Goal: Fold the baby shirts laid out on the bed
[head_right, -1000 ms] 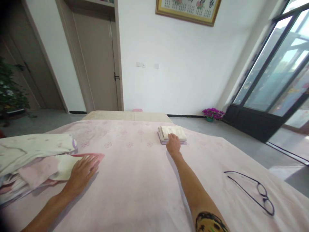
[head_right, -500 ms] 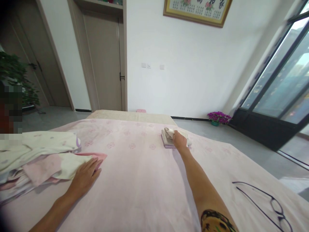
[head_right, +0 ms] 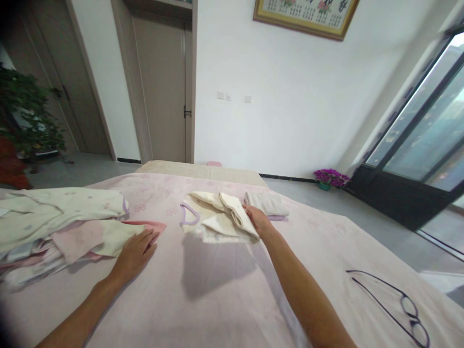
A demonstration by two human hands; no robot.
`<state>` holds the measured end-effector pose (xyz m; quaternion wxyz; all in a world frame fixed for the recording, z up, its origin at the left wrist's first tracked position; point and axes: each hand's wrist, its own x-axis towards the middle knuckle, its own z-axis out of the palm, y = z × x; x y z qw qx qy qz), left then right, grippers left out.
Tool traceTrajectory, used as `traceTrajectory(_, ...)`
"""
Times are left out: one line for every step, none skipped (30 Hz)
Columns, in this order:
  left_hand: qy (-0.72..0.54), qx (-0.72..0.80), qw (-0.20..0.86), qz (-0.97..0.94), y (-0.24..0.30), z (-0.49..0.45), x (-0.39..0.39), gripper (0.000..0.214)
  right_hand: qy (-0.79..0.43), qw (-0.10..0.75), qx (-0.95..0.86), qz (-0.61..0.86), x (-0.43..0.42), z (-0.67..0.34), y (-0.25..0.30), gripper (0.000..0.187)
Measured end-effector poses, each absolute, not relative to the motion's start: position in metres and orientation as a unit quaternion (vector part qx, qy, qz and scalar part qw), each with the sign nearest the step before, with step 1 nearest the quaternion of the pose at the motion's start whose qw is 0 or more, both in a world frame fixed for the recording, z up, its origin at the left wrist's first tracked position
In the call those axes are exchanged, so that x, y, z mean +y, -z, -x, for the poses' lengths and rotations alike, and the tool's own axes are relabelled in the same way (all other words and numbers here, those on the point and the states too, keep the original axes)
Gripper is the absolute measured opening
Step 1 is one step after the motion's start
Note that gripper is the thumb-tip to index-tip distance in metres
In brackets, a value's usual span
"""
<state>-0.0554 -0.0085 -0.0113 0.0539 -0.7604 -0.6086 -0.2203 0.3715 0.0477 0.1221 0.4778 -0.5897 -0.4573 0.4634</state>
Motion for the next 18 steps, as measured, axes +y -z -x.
traceTrajectory(0.220, -0.609, 0.054, 0.760, 0.010, 0.055, -0.009, 0.042, -0.461, 0.466, -0.450, 0.606, 0.043, -0.369, -0.113, 0.027)
traceTrajectory(0.220, -0.610, 0.054, 0.760, 0.009, 0.055, -0.009, 0.041, -0.461, 0.457, -0.440, 0.621, 0.037, -0.366, -0.104, 0.028)
traceTrajectory(0.220, -0.610, 0.055, 0.759, 0.008, 0.055, -0.010, 0.041, -0.459, 0.446, -0.439, 0.630, 0.030, -0.363, -0.096, 0.029)
traceTrajectory(0.221, -0.610, 0.055, 0.759, 0.007, 0.054, -0.010, 0.041, -0.452, 0.429, -0.456, 0.636, 0.023, -0.358, -0.090, 0.031)
traceTrajectory(0.223, -0.608, 0.055, 0.760, 0.006, 0.054, -0.010, 0.040, -0.434, 0.405, -0.491, 0.638, 0.015, -0.352, -0.084, 0.033)
traceTrajectory(0.224, -0.607, 0.055, 0.761, 0.006, 0.054, -0.010, 0.039, -0.396, 0.366, -0.553, 0.635, 0.006, -0.345, -0.080, 0.035)
traceTrajectory(0.225, -0.605, 0.054, 0.761, 0.005, 0.054, -0.010, 0.039, -0.335, 0.318, -0.627, 0.627, -0.004, -0.336, -0.077, 0.038)
traceTrajectory(0.226, -0.605, 0.054, 0.761, 0.005, 0.054, -0.010, 0.038, -0.261, 0.275, -0.691, 0.616, -0.013, -0.327, -0.075, 0.042)
traceTrajectory(0.227, -0.606, 0.055, 0.761, 0.005, 0.054, -0.010, 0.038, -0.194, 0.231, -0.739, 0.603, -0.022, -0.318, -0.073, 0.048)
traceTrajectory(0.226, -0.607, 0.055, 0.760, 0.005, 0.054, -0.010, 0.038, -0.135, 0.192, -0.769, 0.594, -0.029, -0.309, -0.071, 0.052)
traceTrajectory(0.225, -0.607, 0.055, 0.760, 0.005, 0.054, -0.010, 0.039, -0.087, 0.157, -0.788, 0.588, -0.035, -0.302, -0.068, 0.054)
traceTrajectory(0.225, -0.607, 0.054, 0.760, 0.005, 0.054, -0.010, 0.039, -0.049, 0.127, -0.798, 0.587, -0.037, -0.296, -0.066, 0.052)
traceTrajectory(0.224, -0.606, 0.053, 0.761, 0.005, 0.054, -0.010, 0.039, -0.020, 0.102, -0.802, 0.588, -0.037, -0.292, -0.064, 0.048)
traceTrajectory(0.225, -0.606, 0.052, 0.762, 0.005, 0.055, -0.010, 0.039, 0.000, 0.085, -0.802, 0.591, -0.035, -0.290, -0.063, 0.042)
traceTrajectory(0.225, -0.605, 0.051, 0.762, 0.005, 0.055, -0.010, 0.038, 0.010, 0.077, -0.799, 0.597, -0.030, -0.291, -0.061, 0.037)
traceTrajectory(0.226, -0.604, 0.050, 0.762, 0.005, 0.055, -0.010, 0.038, 0.008, 0.077, -0.793, 0.604, -0.023, -0.295, -0.061, 0.033)
traceTrajectory(0.227, -0.604, 0.049, 0.762, 0.005, 0.055, -0.010, 0.038, -0.005, 0.086, -0.782, 0.617, -0.014, -0.302, -0.062, 0.030)
traceTrajectory(0.229, -0.604, 0.048, 0.762, 0.004, 0.055, -0.011, 0.038, -0.024, 0.102, -0.763, 0.638, -0.005, -0.311, -0.064, 0.028)
